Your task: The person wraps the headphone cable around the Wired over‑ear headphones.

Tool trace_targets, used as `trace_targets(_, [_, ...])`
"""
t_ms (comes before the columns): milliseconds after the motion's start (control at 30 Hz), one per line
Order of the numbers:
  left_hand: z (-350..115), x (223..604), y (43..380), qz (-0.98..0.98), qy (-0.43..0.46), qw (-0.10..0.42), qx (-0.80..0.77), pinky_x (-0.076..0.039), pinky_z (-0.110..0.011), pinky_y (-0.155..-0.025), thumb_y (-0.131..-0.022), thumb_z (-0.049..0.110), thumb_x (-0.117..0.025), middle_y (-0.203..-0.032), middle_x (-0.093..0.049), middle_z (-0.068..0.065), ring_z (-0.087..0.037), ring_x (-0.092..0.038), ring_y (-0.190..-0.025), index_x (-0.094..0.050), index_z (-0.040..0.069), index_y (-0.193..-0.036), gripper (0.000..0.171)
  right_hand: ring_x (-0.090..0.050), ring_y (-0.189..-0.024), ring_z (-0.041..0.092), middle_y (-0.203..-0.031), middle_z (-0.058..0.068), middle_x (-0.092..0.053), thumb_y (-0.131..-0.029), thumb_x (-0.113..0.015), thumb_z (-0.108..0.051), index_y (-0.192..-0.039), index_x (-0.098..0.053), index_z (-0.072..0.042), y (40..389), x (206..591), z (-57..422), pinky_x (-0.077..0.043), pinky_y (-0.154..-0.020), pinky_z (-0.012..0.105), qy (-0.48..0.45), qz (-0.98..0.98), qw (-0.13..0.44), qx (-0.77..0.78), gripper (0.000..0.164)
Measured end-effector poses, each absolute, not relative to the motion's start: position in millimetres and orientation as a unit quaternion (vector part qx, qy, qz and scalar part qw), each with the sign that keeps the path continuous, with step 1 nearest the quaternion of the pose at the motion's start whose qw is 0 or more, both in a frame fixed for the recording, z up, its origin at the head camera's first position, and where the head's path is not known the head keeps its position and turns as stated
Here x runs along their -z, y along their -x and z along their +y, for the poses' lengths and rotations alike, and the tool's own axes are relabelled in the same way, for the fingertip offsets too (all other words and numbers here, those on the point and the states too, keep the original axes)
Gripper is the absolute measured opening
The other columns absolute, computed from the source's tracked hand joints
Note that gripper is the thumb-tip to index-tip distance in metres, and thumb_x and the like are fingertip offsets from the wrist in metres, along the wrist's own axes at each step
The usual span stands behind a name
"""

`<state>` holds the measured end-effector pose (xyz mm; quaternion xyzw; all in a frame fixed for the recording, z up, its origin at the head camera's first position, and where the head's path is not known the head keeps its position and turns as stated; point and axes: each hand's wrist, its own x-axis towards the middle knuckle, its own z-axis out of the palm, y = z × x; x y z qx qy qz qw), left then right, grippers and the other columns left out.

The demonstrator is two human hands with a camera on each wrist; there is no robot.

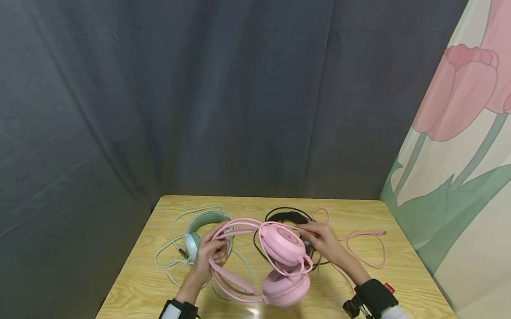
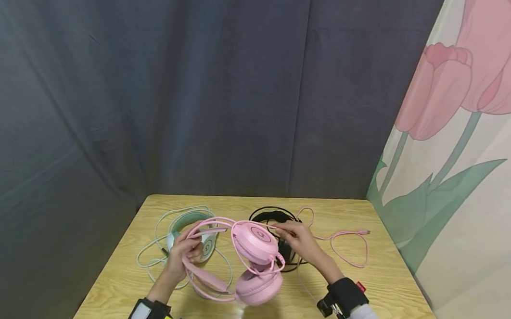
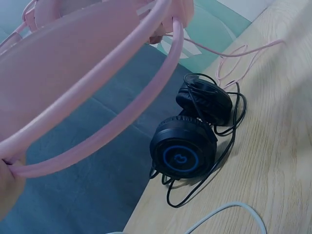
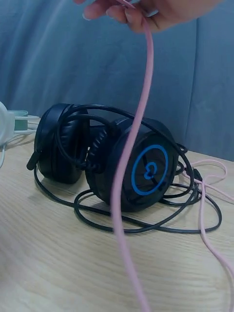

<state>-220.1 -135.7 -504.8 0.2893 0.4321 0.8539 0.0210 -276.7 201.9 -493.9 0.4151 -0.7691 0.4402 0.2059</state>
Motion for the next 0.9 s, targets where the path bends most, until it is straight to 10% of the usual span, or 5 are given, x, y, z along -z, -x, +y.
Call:
trace_targets(233, [-138, 502, 221, 0.382, -0.299, 0.045, -0.873, -0.019, -0.019, -0.041, -0.091, -0.012, -0.020, -0.061, -0.024, -0.002, -0.010, -0.016, -0.047, -0.056, 0.010, -0.133, 0.060, -0.056, -0.055, 0.004, -0.066, -0.008, -0.064, -0.094, -0.065, -0.006, -0.106, -0.076, -0.012, 279, 509, 209, -0.045, -0.050, 0.020, -0.352, -0.808, 0.173, -0.439, 0.018])
trace_targets(533, [-137, 494, 222, 0.282, -0.257, 0.059, -0.922, -0.020, -0.016, -0.041, -0.095, -0.005, -0.013, -0.070, -0.024, 0.001, -0.008, -0.013, -0.049, -0.047, 0.005, -0.140, 0.057, -0.043, -0.049, -0.002, -0.057, -0.005, -0.056, -0.096, -0.063, -0.009, -0.115, -0.073, -0.005, 271, 516, 210, -0.035, -0.043, 0.019, -0.316, -0.845, 0.161, -0.400, 0.022])
trace_targets(900, [-129, 488, 224, 0.254, -0.242, 0.041, -0.936, -0.031, -0.012, -0.042, -0.094, -0.006, -0.011, -0.073, -0.028, 0.002, -0.008, -0.014, -0.051, -0.051, 0.006, -0.135, 0.059, -0.047, -0.062, 0.001, -0.070, -0.008, -0.061, -0.085, -0.065, -0.003, -0.080, -0.069, -0.012, 270, 519, 197, -0.043, -0.054, 0.025, -0.326, -0.871, 0.164, -0.328, 0.011])
